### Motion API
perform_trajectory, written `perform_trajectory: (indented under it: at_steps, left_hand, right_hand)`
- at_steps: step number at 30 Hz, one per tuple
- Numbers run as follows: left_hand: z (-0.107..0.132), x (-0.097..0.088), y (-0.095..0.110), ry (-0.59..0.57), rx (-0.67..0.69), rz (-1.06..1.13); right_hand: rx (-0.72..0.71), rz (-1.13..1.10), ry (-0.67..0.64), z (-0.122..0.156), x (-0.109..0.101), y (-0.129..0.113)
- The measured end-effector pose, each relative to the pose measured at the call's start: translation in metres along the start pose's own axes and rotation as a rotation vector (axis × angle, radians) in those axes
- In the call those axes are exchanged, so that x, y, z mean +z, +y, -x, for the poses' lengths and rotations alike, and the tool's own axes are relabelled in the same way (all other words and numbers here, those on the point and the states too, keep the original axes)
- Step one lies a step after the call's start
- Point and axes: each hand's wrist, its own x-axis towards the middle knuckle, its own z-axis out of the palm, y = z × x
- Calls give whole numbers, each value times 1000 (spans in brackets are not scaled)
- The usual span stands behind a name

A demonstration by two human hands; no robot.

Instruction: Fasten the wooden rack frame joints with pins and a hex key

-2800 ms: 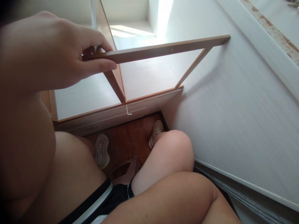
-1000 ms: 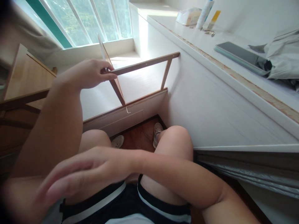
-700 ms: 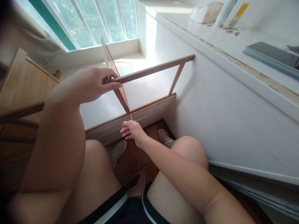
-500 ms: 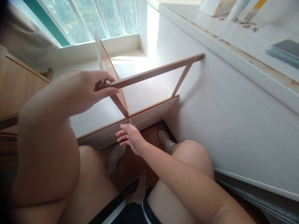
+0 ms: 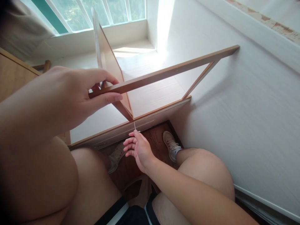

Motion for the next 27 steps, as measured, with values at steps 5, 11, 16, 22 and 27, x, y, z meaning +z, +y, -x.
perform_trajectory:
  at_steps: [5,11,16,22,27]
  left_hand:
    - [-1,-2,0,-18,-11,-5]
    - [-2,-3,2,6,-4,-40]
    - [-2,-2,3,-4,-5,-48]
    - [-2,-1,2,6,-24,-27]
    - [-2,0,1,24,-12,-52]
  right_hand:
    - [-42,-22,63,-5,0,-2]
    - [-66,18,75,-13,-4,2]
    - [-92,7,63,-16,-6,6]
    - [-88,-50,33,-17,-6,6]
    - [-5,-187,-29,-16,-5,3]
